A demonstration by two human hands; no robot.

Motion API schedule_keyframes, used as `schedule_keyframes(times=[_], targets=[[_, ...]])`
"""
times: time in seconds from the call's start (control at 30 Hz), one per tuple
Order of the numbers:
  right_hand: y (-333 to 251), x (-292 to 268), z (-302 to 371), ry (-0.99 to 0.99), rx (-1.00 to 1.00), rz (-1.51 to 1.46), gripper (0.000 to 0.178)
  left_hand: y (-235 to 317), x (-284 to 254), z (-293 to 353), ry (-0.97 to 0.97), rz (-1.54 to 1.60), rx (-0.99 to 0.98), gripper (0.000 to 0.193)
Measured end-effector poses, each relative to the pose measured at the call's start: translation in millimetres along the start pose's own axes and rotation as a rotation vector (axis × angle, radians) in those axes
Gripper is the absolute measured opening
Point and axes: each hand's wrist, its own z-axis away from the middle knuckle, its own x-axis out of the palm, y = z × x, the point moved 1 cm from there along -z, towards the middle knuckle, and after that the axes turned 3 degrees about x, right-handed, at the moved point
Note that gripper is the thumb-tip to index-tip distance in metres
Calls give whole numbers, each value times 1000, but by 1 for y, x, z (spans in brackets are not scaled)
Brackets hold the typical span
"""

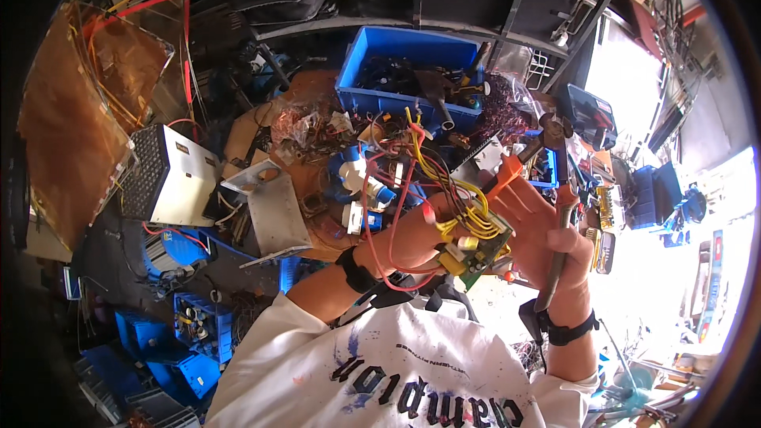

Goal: The person holds a metal electronic enclosure and removes a circuit board with attached wires. They then use pliers to strip the insulation from several wires connected to the board, preparing them for further work.

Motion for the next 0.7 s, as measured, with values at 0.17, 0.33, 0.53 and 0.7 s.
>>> schedule_keyframes(times=[0.17,0.33,0.53,0.7], targets=[[-3,-6,-1,-47,-12,96,59,-1,1,-5,30,-10,-26,25],[-1,-13,-8,-92,-89,107,67,15,-4,2,1,-255,74,30],[-27,-19,10,-28,-191,198,75,42,-31,12,297,-741,43,35],[-31,-20,21,-2,-177,259,82,60,-2,4,267,-567,186,30]])
